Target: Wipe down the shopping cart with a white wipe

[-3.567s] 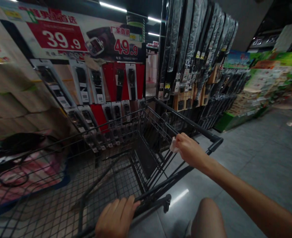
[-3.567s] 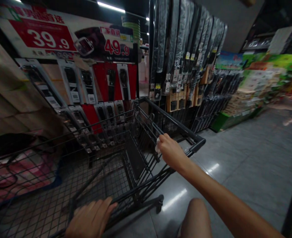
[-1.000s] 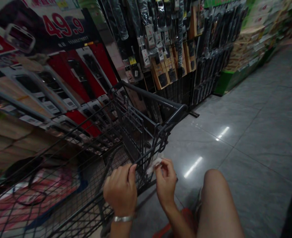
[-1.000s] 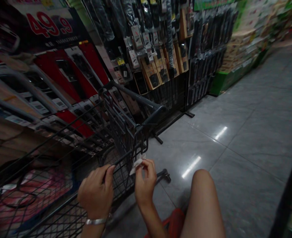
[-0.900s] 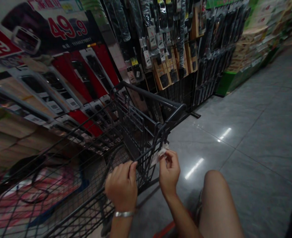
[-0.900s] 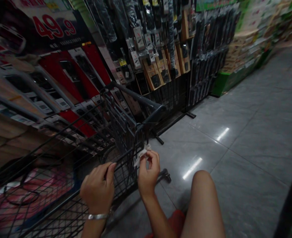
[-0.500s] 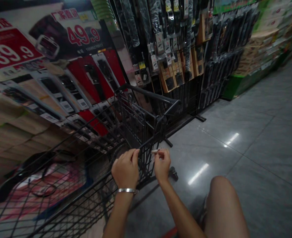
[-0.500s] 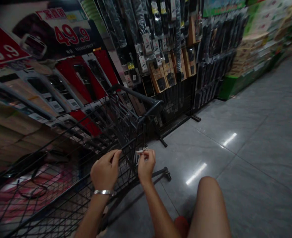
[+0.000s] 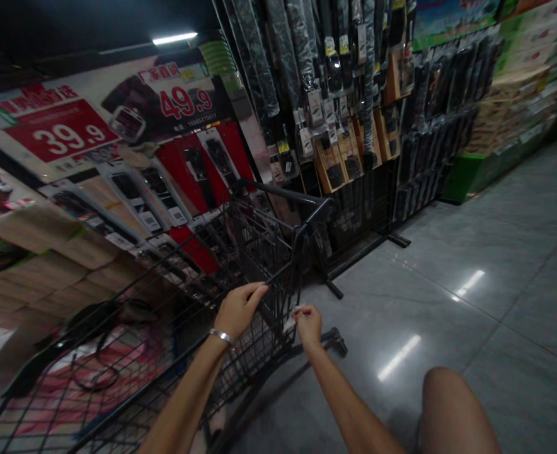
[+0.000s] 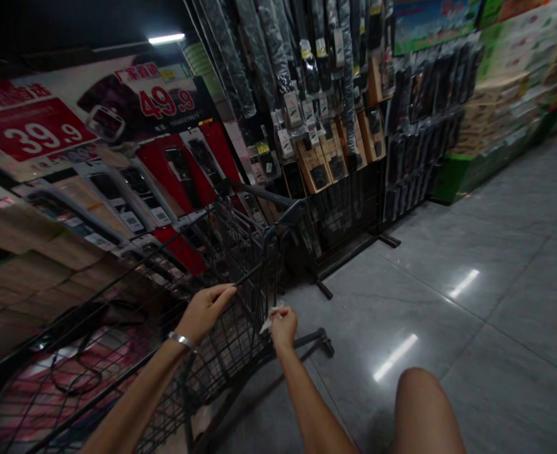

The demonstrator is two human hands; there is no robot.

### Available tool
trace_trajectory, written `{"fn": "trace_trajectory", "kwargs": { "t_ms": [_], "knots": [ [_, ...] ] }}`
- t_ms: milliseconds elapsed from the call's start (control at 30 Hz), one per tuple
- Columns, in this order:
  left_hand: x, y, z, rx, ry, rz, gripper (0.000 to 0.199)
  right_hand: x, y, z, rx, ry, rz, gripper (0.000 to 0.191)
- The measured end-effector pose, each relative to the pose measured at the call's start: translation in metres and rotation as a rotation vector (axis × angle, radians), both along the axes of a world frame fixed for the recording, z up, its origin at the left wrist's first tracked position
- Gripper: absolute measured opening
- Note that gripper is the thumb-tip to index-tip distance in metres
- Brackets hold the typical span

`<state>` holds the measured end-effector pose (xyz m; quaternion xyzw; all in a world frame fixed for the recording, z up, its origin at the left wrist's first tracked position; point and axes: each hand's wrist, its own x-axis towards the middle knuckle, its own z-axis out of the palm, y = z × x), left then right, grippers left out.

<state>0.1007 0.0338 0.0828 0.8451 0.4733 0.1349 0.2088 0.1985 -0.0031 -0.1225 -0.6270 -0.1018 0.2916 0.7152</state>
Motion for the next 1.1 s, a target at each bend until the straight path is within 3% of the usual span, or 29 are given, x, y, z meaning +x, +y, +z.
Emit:
{"fn": "trace_trajectory", "kwargs": {
  "t_ms": [200,400,500,600,700,933,1100],
  "knots": [
    [0.001,0.009,-0.003,0.020,-0.004,0.030,0.042,0.018,0.018,0.037,0.083,0.014,0.004,0.022],
    [0.003,0.004,-0.002,0.031,-0.004,0.057,0.039,0.036,0.014,0.086,0.174,-0.025,-0.043,0.028],
    [0.005,0.000,-0.001,0.033,0.010,0.085,0.037,0.034,0.008,0.111,0.215,-0.095,-0.051,0.025],
    [0.007,-0.002,0.001,0.031,0.024,0.110,0.035,0.021,0.003,0.124,0.272,-0.222,-0.038,0.017],
    [0.008,-0.004,0.002,0.031,0.040,0.132,0.033,0.003,-0.001,0.116,0.282,-0.287,-0.055,0.012],
    [0.009,-0.009,0.002,0.061,0.092,0.168,0.033,-0.035,-0.008,0.058,0.188,-0.254,-0.023,0.010],
    [0.010,-0.011,0.003,0.076,0.125,0.169,0.032,-0.046,-0.009,0.035,0.162,-0.235,-0.007,0.010]
  ]
}}
